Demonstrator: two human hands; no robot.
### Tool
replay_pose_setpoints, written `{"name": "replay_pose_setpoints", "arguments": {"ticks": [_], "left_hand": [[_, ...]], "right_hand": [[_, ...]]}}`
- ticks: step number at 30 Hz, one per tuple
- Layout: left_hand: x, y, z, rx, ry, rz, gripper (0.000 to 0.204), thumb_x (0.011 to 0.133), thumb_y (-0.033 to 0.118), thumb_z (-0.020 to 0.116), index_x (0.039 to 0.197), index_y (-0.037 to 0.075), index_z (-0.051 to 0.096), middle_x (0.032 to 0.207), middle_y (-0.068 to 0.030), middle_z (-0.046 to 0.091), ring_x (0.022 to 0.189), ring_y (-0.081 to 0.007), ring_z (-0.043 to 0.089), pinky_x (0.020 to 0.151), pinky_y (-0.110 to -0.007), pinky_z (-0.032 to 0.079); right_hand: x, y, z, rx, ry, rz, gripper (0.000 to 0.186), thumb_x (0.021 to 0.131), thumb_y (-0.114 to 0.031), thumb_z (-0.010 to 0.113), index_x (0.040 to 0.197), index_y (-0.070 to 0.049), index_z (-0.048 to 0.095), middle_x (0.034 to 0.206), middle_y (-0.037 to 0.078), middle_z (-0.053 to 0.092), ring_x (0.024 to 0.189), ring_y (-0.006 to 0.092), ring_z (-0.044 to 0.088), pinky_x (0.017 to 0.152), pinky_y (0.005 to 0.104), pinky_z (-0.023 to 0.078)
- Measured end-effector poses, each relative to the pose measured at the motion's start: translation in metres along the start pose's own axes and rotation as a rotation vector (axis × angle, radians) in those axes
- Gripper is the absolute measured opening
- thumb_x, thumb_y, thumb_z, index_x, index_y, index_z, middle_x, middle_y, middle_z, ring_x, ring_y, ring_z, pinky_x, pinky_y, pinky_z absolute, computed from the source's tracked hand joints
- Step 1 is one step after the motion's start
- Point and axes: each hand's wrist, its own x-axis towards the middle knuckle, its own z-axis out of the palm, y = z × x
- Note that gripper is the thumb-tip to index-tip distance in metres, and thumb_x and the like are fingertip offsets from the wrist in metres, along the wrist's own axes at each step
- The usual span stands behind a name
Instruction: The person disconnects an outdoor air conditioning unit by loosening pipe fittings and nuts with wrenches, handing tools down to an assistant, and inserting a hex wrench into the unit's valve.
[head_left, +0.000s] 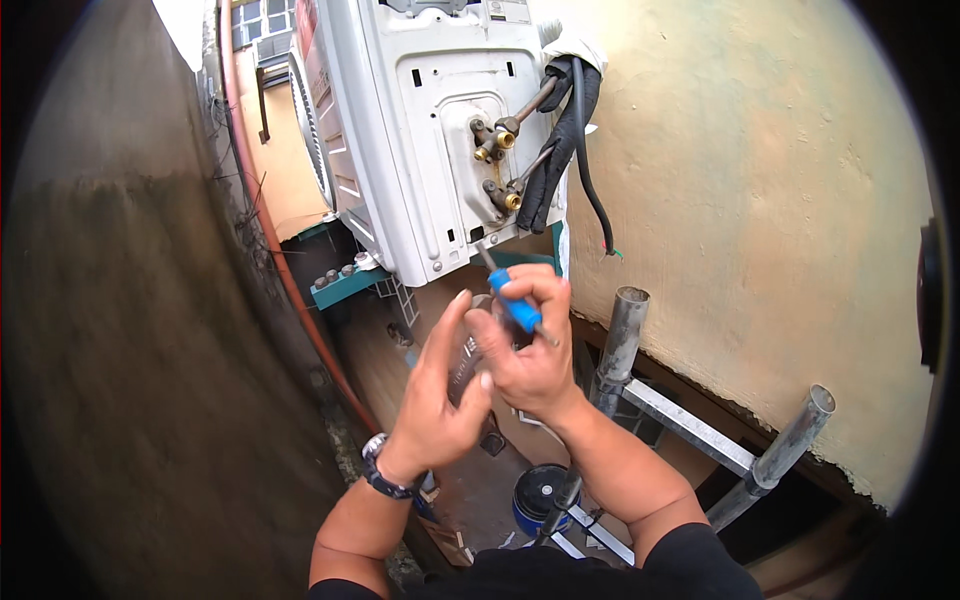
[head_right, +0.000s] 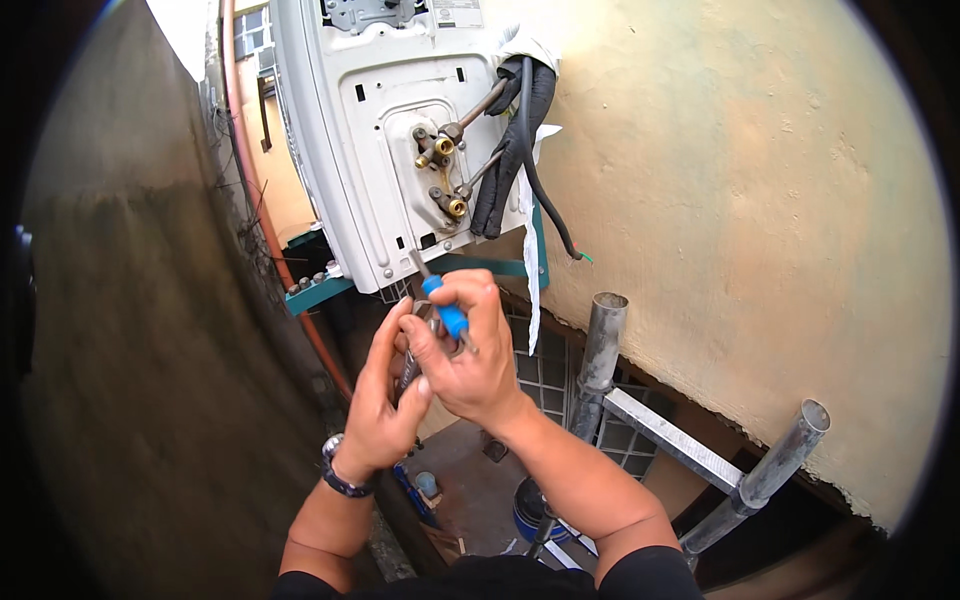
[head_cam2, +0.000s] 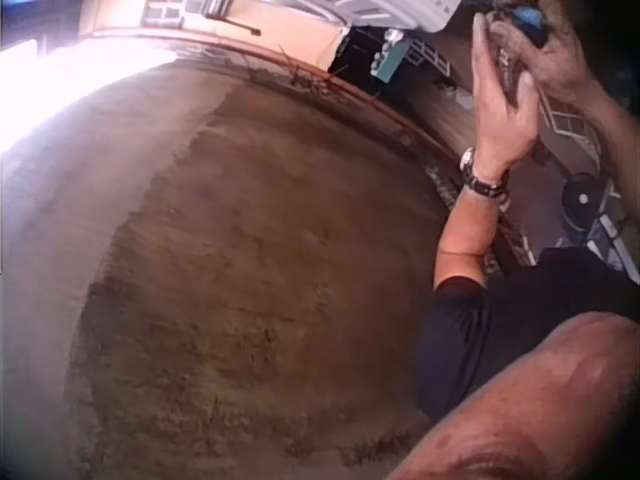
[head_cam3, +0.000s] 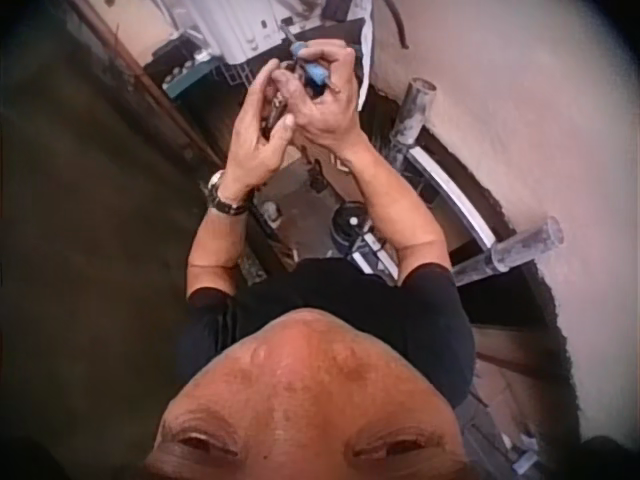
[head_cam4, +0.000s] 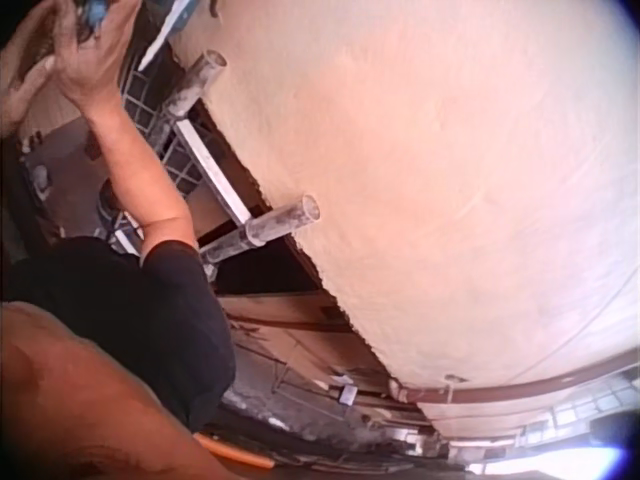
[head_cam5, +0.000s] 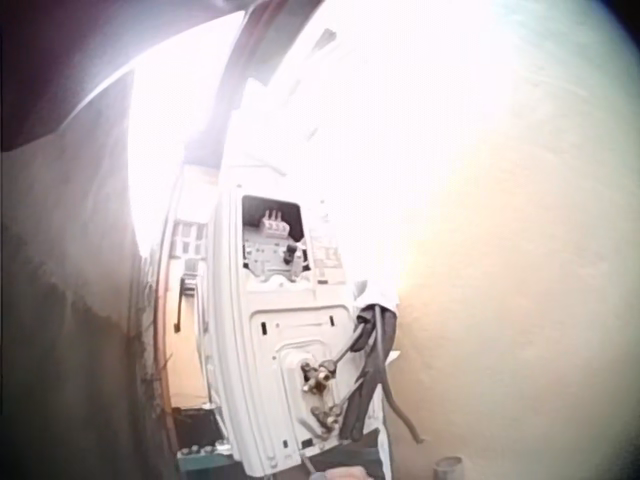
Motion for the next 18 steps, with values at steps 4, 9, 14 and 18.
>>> {"name": "replay_pose_setpoints", "arguments": {"ticks": [4,9,14,18], "left_hand": [[0.037,0.004,-0.019,0.232,0.144,0.057,0.058,0.106,0.017,0.057,0.157,-0.001,0.038,0.148,-0.0229,0.056,0.143,-0.0324,0.051,0.117,-0.039,0.038],[0.085,0.023,-0.051,0.600,0.203,0.440,0.047,0.103,0.009,0.058,0.149,0.002,0.048,0.117,-0.0182,0.064,0.091,-0.0325,0.069,0.084,-0.039,0.054],[0.105,0.050,-0.041,0.765,0.205,0.249,0.043,0.099,0.004,0.061,0.141,0.006,0.056,0.115,-0.0178,0.059,0.093,-0.0373,0.067,0.082,-0.044,0.054],[0.117,0.053,-0.042,0.999,0.159,0.398,0.045,0.095,0.002,0.066,0.139,0.004,0.058,0.124,-0.0157,0.056,0.080,-0.0369,0.068,0.071,-0.047,0.054]], "right_hand": [[0.011,-0.006,-0.028,0.143,-0.008,0.247,0.033,0.101,-0.009,0.062,0.128,-0.003,0.045,0.106,0.008,0.054,0.089,0.0118,0.052,0.085,0.0270,0.045],[0.027,-0.017,-0.062,0.294,-0.143,0.443,0.035,0.105,-0.013,0.065,0.138,-0.004,0.058,0.107,0.007,0.063,0.101,0.0151,0.067,0.087,0.0313,0.056],[0.030,-0.020,-0.092,0.045,-0.153,0.286,0.037,0.088,-0.015,0.083,0.123,-0.008,0.072,0.098,0.006,0.065,0.095,0.0159,0.068,0.085,0.0325,0.056],[0.035,-0.026,-0.100,-0.357,-0.113,0.037,0.040,0.076,-0.025,0.092,0.109,-0.009,0.077,0.093,0.007,0.062,0.083,0.0172,0.061,0.077,0.0329,0.052]]}}
